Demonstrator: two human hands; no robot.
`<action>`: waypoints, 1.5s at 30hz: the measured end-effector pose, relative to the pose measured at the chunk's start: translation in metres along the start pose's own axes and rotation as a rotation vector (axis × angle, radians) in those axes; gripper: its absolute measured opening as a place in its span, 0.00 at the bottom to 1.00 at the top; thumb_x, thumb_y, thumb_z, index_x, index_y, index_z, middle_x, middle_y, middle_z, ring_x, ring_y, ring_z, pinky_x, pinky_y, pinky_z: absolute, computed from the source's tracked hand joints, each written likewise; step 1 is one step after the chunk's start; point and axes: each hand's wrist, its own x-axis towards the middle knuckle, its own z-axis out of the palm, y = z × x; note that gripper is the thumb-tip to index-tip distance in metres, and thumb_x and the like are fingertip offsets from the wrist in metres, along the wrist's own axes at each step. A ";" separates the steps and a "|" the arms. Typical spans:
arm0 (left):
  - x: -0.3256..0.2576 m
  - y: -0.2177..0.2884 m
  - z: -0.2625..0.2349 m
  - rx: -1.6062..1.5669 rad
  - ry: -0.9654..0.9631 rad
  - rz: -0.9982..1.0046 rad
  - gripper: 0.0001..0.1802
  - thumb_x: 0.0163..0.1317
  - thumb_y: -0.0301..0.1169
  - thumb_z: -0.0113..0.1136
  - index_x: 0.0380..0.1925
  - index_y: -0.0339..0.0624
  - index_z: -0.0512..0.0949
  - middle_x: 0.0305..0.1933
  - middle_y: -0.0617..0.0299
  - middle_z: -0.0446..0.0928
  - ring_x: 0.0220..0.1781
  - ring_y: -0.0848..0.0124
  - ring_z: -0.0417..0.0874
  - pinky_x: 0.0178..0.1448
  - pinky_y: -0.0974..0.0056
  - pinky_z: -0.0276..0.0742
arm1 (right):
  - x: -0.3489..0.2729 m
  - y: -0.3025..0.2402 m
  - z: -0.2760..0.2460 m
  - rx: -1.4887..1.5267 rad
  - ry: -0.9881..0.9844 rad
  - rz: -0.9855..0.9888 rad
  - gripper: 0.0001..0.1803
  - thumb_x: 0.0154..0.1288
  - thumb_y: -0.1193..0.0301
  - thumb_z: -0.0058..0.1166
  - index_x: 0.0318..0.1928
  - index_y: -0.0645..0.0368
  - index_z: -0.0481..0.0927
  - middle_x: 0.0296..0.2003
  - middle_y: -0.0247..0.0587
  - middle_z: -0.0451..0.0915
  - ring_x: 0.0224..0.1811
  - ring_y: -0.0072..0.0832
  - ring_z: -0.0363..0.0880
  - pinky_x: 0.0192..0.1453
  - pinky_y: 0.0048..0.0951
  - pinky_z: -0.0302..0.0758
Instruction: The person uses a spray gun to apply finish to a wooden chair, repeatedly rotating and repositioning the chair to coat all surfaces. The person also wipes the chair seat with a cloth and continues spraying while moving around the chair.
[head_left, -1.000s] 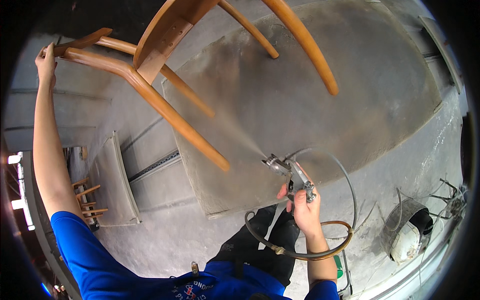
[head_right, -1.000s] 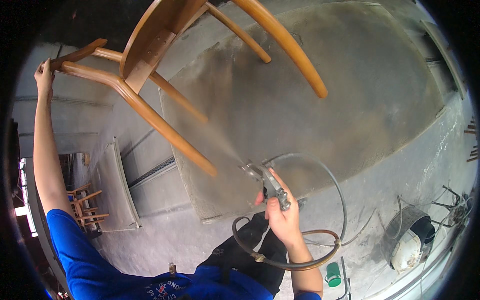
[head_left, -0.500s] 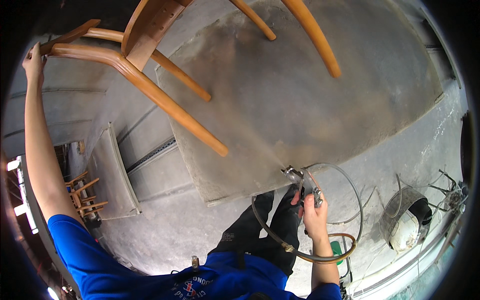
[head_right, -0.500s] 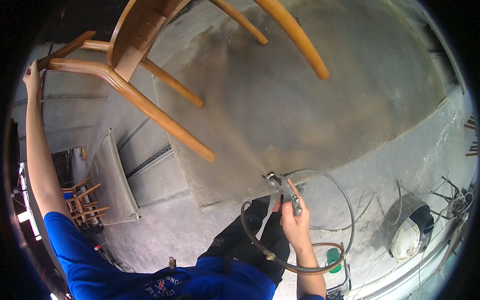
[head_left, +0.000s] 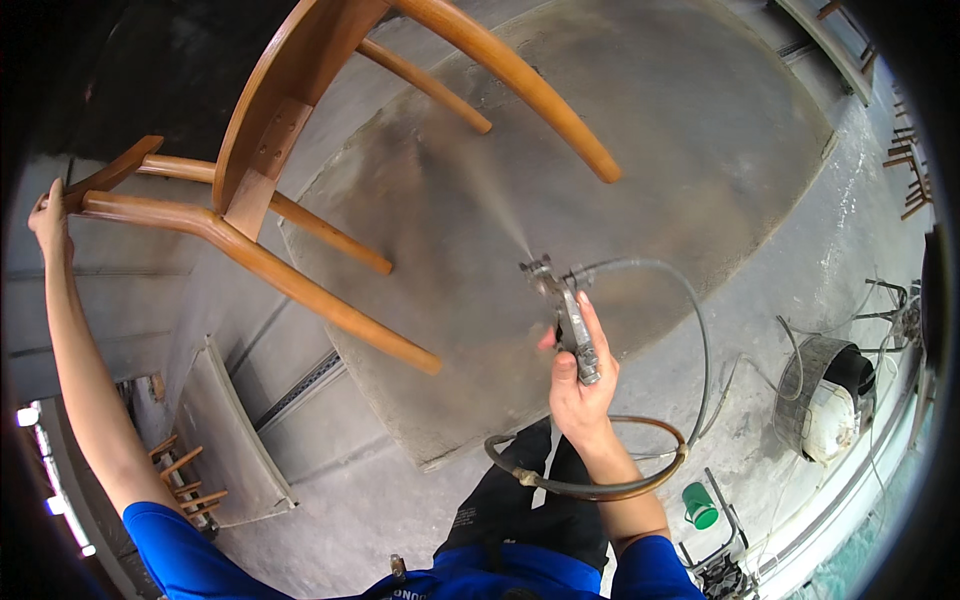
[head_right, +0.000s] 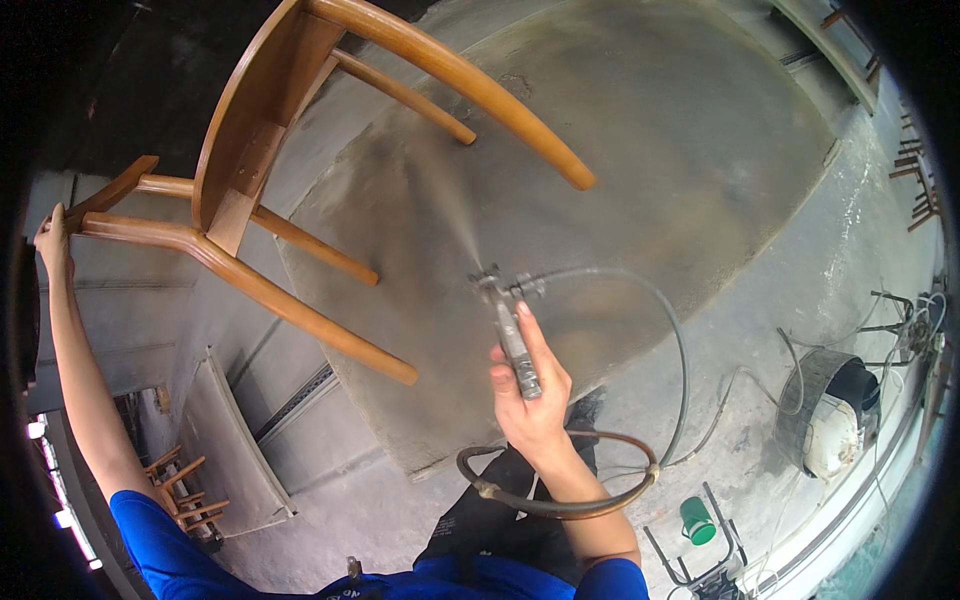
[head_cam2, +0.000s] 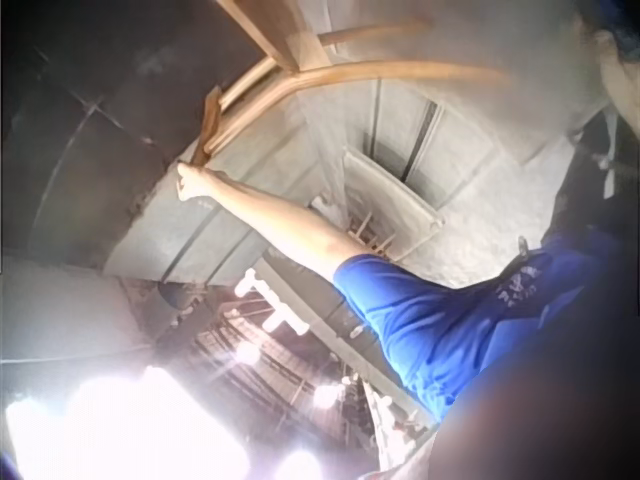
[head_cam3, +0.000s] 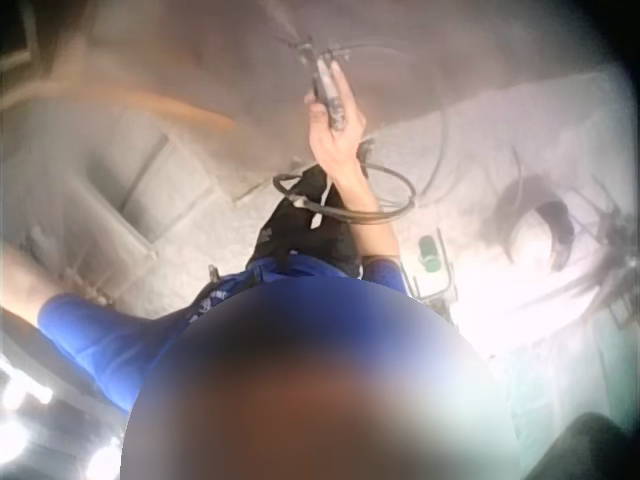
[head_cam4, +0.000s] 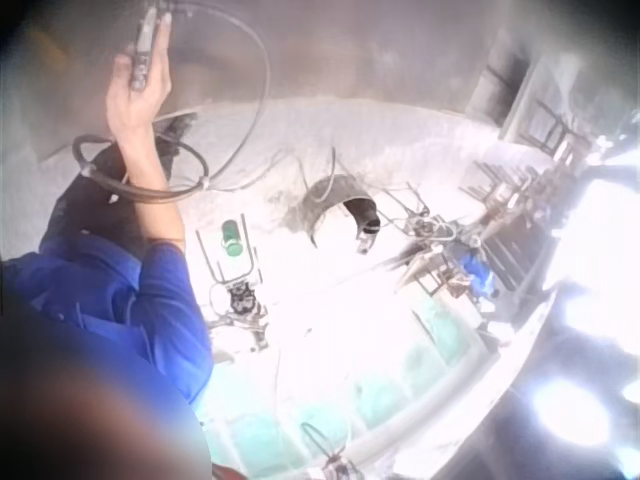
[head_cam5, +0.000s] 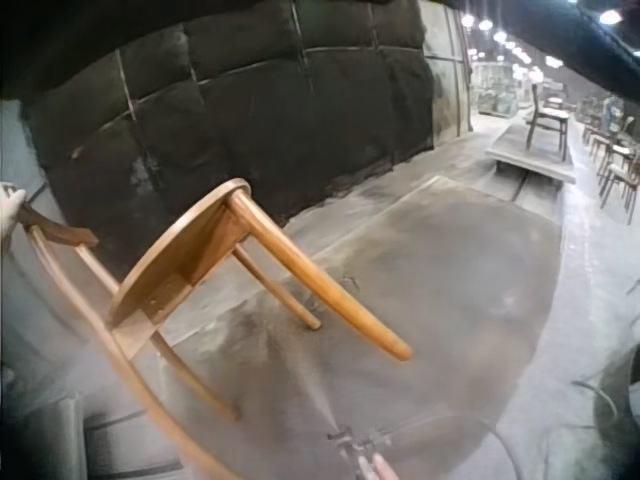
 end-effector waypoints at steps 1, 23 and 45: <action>0.000 -0.006 0.002 0.018 0.039 0.018 0.16 0.61 0.38 0.72 0.31 0.36 0.79 0.28 0.69 0.73 0.34 0.77 0.72 0.44 0.68 0.70 | -0.004 0.002 -0.004 -0.035 0.024 0.035 0.38 0.71 0.52 0.60 0.70 0.66 0.68 0.41 0.42 0.84 0.39 0.23 0.82 0.46 0.27 0.79; -0.071 -0.055 -0.011 -0.442 0.037 -0.322 0.21 0.67 0.23 0.61 0.58 0.36 0.67 0.62 0.55 0.75 0.62 0.65 0.76 0.63 0.61 0.75 | 0.138 -0.139 -0.150 0.420 0.169 0.355 0.35 0.75 0.37 0.38 0.55 0.60 0.69 0.34 0.42 0.80 0.33 0.27 0.83 0.20 0.20 0.70; -0.177 0.184 0.038 -0.419 0.241 -0.072 0.15 0.62 0.20 0.65 0.48 0.35 0.77 0.54 0.54 0.80 0.55 0.67 0.80 0.63 0.63 0.76 | 0.008 -0.201 -0.192 -0.366 0.429 0.624 0.33 0.77 0.39 0.36 0.41 0.59 0.75 0.26 0.38 0.80 0.25 0.24 0.81 0.19 0.21 0.68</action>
